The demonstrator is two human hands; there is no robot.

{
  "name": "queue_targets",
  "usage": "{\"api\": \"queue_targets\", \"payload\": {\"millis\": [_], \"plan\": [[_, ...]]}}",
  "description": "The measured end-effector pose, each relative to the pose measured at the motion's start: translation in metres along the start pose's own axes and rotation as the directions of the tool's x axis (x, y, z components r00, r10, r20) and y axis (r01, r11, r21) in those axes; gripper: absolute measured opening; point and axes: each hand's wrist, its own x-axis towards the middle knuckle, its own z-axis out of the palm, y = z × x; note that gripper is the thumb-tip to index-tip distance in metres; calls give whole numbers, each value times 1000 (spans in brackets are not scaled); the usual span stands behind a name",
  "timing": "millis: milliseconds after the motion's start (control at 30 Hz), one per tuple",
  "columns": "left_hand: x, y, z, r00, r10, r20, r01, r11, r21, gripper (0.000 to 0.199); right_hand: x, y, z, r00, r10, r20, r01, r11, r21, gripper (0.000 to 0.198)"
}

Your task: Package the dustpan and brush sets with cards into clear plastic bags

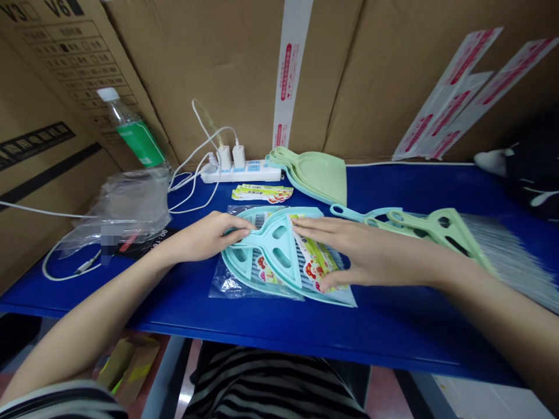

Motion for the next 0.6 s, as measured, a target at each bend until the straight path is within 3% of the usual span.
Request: {"api": "queue_targets", "payload": {"millis": [233, 600], "plan": [[0, 2, -1, 1000, -9, 15, 9, 1000, -4, 34, 0, -8, 6, 997, 18, -73, -24, 997, -79, 78], [-1, 1, -1, 1000, -16, 9, 15, 1000, 15, 36, -1, -9, 3, 998, 45, -34, -47, 997, -62, 87]]}}
